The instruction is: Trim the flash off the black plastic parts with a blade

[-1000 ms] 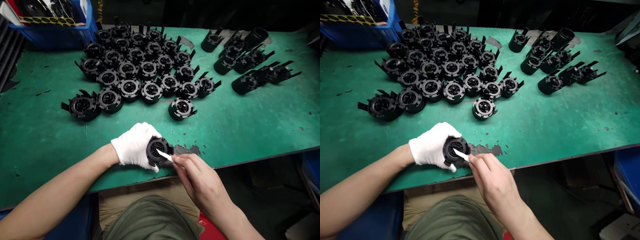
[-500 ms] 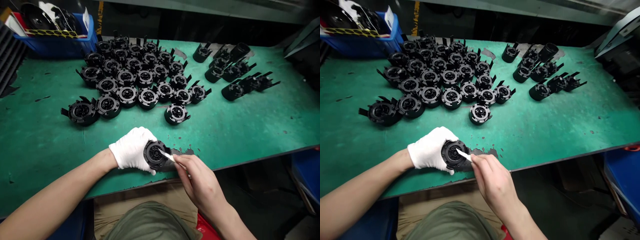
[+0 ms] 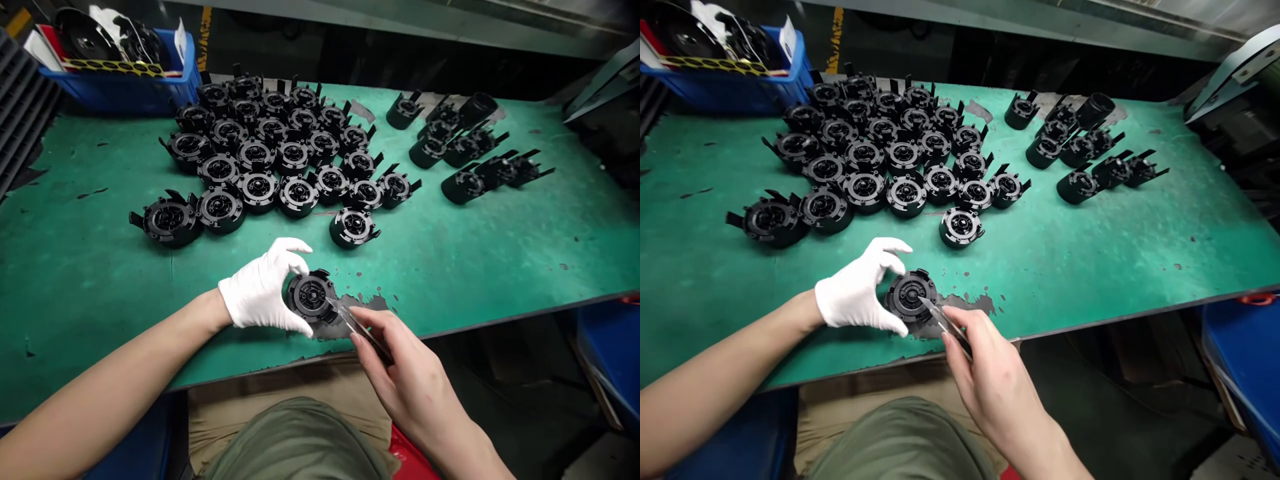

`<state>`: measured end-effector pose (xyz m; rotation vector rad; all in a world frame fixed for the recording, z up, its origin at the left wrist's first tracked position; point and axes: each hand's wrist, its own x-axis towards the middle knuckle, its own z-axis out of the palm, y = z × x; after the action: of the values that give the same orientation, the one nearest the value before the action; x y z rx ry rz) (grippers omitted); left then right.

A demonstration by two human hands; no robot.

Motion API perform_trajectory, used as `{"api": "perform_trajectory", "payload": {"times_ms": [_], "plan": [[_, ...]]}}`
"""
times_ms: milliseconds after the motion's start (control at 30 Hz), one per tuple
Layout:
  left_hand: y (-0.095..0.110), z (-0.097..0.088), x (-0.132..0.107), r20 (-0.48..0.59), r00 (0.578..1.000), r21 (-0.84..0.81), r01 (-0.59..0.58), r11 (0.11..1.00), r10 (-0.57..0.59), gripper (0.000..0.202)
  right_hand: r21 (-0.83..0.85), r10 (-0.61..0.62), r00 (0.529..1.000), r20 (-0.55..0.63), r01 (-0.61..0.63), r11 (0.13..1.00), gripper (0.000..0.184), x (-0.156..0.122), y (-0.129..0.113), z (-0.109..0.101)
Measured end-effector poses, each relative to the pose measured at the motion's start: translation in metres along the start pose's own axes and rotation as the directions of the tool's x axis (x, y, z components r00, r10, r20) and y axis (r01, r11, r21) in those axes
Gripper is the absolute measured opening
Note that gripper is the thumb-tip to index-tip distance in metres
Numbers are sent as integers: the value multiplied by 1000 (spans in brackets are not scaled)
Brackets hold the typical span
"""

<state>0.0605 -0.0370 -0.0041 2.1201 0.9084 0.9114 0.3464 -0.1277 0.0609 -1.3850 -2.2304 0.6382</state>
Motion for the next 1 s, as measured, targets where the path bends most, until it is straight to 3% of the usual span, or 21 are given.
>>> {"api": "perform_trajectory", "payload": {"times_ms": [133,233,333,467,533,633,700,833,1000], "plan": [[4,-8,6,230,962,120,121,985,-146,121,-57,-75,997,18,76,996,35,0,0,3],[7,-10,11,296,940,199,115,973,-172,116,-128,-101,995,10,102,986,36,2,7,3],[4,-5,10,259,959,182,68,981,-115,103,-133,-105,994,-10,103,986,38,3,7,-2],[-1,4,5,92,996,136,1,991,-14,113,-47,-77,997,-6,76,996,37,-5,-7,-2],[3,3,7,149,989,137,-14,991,-7,118,-16,-68,997,32,68,998,34,-9,-13,3],[12,-2,14,319,945,153,20,988,-69,95,-77,-75,996,38,77,994,27,-11,-13,9],[14,-3,16,306,945,175,66,982,-118,83,-186,-95,995,22,98,978,24,-7,-10,10],[10,3,10,126,982,190,115,975,-141,93,-298,-135,991,17,134,945,24,4,-5,5],[7,7,6,116,981,243,124,962,-155,107,-330,-175,984,-20,158,931,22,14,-6,8]]}}
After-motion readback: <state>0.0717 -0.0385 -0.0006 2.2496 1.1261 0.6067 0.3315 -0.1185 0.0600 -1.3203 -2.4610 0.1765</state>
